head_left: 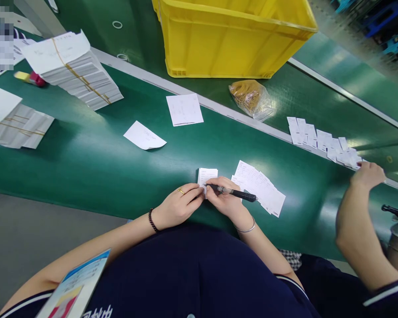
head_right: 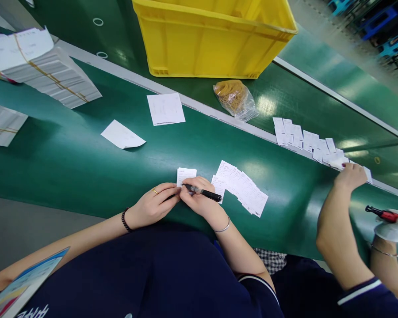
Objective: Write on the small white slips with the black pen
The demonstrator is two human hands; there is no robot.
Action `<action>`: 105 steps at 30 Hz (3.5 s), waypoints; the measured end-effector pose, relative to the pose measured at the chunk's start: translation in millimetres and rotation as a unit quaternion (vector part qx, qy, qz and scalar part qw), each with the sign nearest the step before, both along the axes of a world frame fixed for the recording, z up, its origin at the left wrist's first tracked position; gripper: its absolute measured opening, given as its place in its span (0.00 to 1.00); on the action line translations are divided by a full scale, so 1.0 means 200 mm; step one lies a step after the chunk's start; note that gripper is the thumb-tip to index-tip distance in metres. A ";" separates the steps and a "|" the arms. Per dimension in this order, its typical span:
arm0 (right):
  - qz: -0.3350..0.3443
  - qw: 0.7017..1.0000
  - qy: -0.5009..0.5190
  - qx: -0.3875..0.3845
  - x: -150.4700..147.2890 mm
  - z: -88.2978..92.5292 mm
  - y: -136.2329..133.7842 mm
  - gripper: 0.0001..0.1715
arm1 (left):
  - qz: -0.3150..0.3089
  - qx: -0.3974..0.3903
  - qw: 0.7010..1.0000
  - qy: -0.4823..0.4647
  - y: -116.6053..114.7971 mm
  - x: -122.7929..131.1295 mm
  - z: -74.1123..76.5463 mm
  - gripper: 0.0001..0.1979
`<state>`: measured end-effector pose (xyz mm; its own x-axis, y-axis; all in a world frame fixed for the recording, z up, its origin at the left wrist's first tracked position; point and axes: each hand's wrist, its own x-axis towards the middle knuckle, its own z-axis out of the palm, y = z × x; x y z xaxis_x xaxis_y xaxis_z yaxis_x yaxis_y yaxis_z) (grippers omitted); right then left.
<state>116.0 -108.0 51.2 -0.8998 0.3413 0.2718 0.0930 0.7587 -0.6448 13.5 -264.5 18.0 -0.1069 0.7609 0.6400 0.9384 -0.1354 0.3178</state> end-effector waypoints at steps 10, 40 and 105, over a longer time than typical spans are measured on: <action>-0.080 0.996 0.010 -0.041 -0.01 -0.01 0.13 0.13 | -0.003 0.001 1.000 -0.002 -0.01 0.00 -0.01 0.08; -0.294 0.951 0.025 -0.094 0.37 -0.12 0.36 0.15 | 0.001 0.009 1.000 0.000 0.01 0.01 -0.01 0.07; -0.066 0.996 0.025 -0.045 0.02 -0.03 0.08 0.16 | -0.013 0.003 1.000 -0.004 -0.01 0.00 -0.02 0.08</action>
<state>119.1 -91.6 45.1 -0.8315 0.4810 0.2781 0.1548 0.6813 -0.7154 13.4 -265.7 14.4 -0.0921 0.7598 0.6436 0.9318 -0.1621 0.3247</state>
